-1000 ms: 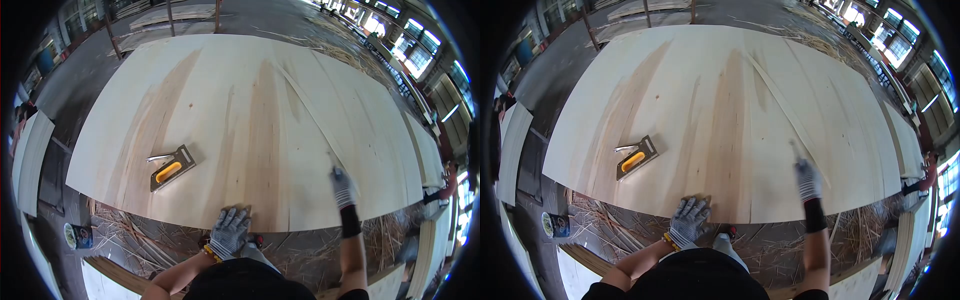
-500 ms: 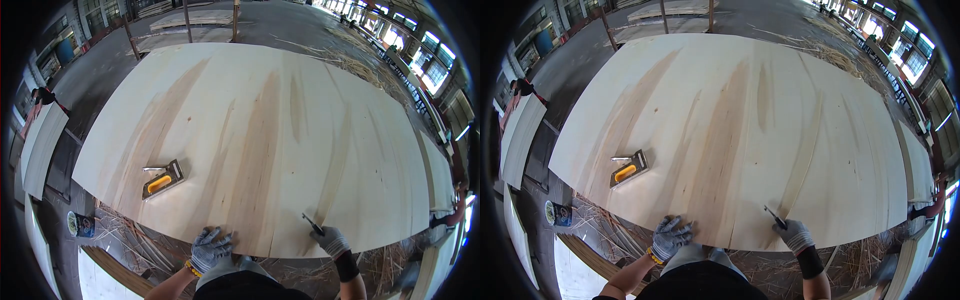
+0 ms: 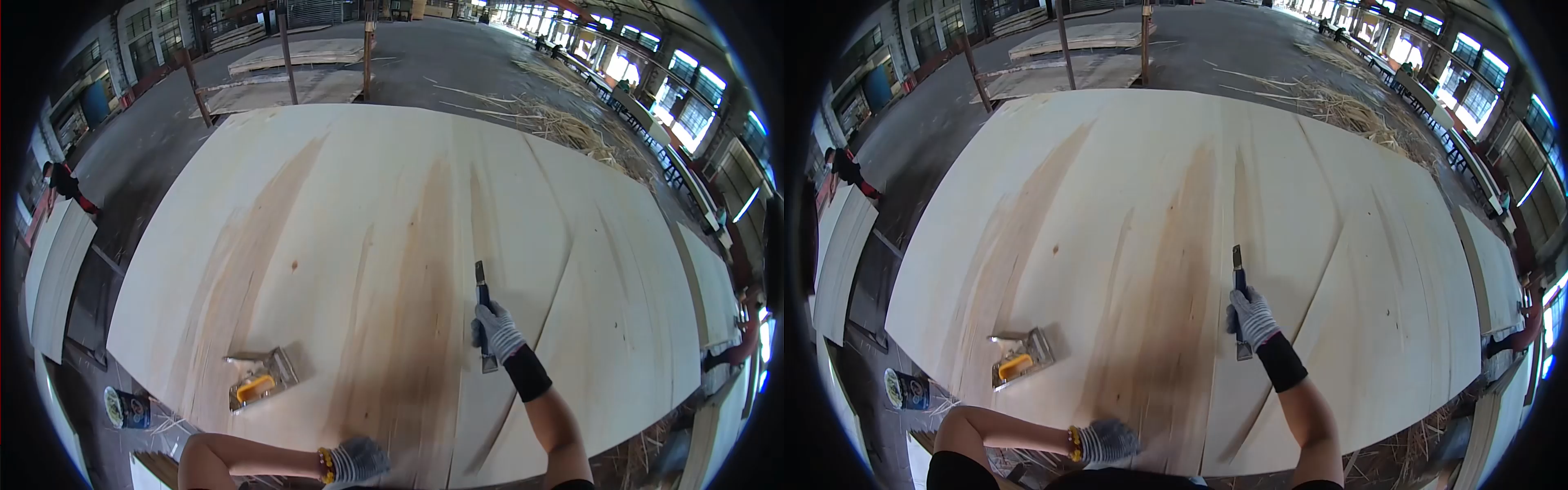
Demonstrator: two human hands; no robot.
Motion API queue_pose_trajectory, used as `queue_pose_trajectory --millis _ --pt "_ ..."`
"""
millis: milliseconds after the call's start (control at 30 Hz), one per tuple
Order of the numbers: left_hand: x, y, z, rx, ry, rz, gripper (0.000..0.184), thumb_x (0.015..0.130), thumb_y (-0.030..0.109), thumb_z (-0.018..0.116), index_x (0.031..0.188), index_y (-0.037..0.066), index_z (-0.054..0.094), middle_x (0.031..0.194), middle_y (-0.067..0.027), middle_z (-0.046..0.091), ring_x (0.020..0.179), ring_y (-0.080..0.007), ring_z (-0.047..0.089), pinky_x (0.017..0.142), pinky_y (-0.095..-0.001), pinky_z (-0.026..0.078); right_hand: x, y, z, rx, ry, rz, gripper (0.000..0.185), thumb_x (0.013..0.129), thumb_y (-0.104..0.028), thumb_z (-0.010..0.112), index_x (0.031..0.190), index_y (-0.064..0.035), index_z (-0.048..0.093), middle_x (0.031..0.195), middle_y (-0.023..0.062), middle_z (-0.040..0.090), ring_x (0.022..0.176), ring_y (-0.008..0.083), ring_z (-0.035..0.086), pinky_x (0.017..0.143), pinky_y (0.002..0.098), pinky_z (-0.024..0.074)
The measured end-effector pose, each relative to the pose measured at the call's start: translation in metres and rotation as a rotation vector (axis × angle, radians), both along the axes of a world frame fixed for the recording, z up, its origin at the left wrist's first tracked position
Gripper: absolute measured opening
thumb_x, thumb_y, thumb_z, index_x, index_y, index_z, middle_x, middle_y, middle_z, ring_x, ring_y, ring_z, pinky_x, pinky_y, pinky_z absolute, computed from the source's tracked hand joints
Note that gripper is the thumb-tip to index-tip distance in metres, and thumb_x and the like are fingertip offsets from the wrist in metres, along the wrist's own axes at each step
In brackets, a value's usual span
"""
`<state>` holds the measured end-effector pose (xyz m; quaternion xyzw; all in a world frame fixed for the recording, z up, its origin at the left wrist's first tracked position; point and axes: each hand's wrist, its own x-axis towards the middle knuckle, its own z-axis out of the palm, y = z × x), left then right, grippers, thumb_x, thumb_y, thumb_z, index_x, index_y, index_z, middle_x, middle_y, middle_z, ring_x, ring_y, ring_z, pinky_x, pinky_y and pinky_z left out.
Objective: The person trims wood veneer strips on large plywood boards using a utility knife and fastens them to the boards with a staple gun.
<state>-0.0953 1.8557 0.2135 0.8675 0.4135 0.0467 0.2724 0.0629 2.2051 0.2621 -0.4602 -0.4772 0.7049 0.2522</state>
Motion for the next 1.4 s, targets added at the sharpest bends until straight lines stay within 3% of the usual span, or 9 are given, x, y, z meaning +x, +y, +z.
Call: queue_pose_trajectory --millis 67,267,467,567,967,1100,1233,1300,1400 --pt "-0.011 0.022 -0.004 -0.629 -0.496 -0.057 0.014 0.086 0.019 0.053 0.085 0.007 0.059 0.076 -0.0097 0.058 0.07 -0.0231 0.057 0.064 -0.0356 0.048 -0.025 0.026 -0.003 0.084 -0.096 0.005 0.021 0.087 -0.029 0.053 0.087 -0.0092 0.044 0.053 0.0034 0.046 0.037 0.0156 0.046 0.033 0.0312 0.0393" --pt "-0.097 0.318 0.061 0.294 -0.214 0.324 0.018 0.079 0.009 0.052 0.094 0.01 0.061 0.093 -0.0125 0.061 0.086 -0.0326 0.057 0.074 -0.0378 0.047 -0.097 0.142 -0.003 0.112 -0.23 -0.047 0.026 0.088 -0.036 0.048 0.088 -0.0101 0.043 0.051 0.0057 0.045 0.033 0.018 0.043 0.031 0.033 0.0379" --pt "-0.146 0.529 0.015 0.316 0.016 0.711 0.053 0.075 0.02 0.057 0.126 0.02 0.043 0.131 -0.0065 0.043 0.122 -0.0286 0.037 0.101 -0.0444 0.025 -0.129 0.188 0.015 0.053 -0.439 0.029 0.025 0.086 -0.032 0.049 0.089 -0.0077 0.053 0.053 0.0096 0.053 0.043 0.0213 0.053 0.04 0.0365 0.0457" --pt "-0.139 0.538 0.016 0.186 0.059 0.665 0.066 0.076 0.018 0.055 0.136 0.026 0.029 0.141 -0.0012 0.031 0.133 -0.0276 0.021 0.106 -0.0527 0.011 -0.142 0.231 -0.063 0.96 -1.093 0.33 0.027 0.084 -0.028 0.05 0.088 -0.003 0.061 0.064 0.0155 0.062 0.059 0.0295 0.062 0.054 0.0394 0.0507" --pt "-0.07 0.392 0.032 0.34 0.353 0.248 0.049 0.08 0.008 0.045 0.128 0.013 0.042 0.135 -0.0031 0.04 0.13 -0.0207 0.03 0.106 -0.0534 0.014 -0.082 -0.002 0.005 0.557 -1.209 0.22 0.022 0.084 -0.019 0.049 0.096 -0.0005 0.05 0.086 0.02 0.063 0.087 0.0339 0.062 0.068 0.0404 0.0503" --pt "-0.027 0.312 -0.003 0.526 0.263 0.06 0.037 0.08 0.012 0.046 0.116 0.008 0.052 0.122 -0.0082 0.049 0.113 -0.0229 0.043 0.103 -0.0522 0.021 -0.02 -0.115 0.004 1.18 -1.315 0.485 0.021 0.084 -0.016 0.043 0.095 0.0012 0.046 0.074 0.0179 0.06 0.069 0.0335 0.062 0.054 0.0445 0.048" --pt "-0.003 0.216 0.044 0.534 -0.051 -0.007 0.028 0.078 0.018 0.051 0.101 0.006 0.06 0.103 -0.0111 0.06 0.092 -0.0243 0.054 0.095 -0.0504 0.033 0.05 -0.182 0.007 0.44 -1.0 0.521 0.024 0.083 -0.023 0.049 0.094 -0.002 0.047 0.064 0.0139 0.056 0.053 0.0243 0.057 0.048 0.034 0.0462" --pt "-0.019 0.243 0.009 -0.219 -0.381 0.112 0.03 0.076 0.021 0.054 0.101 0.006 0.06 0.102 -0.0122 0.06 0.095 -0.0254 0.054 0.094 -0.049 0.034 0.056 -0.172 0.051 -0.234 -0.63 0.34 0.028 0.079 -0.027 0.059 0.088 -0.0019 0.049 0.061 0.0064 0.053 0.052 0.0147 0.054 0.047 0.0293 0.0438" --pt "-0.059 0.306 0.042 0.294 -0.152 0.392 0.042 0.073 0.026 0.059 0.11 0.006 0.057 0.106 -0.0138 0.058 0.102 -0.0282 0.052 0.094 -0.0471 0.035 0.039 -0.078 0.055 -0.142 -0.248 0.068 0.019 0.083 -0.027 0.06 0.08 -0.0099 0.053 0.06 -0.0024 0.049 0.049 0.0054 0.046 0.042 0.0214 0.0373"
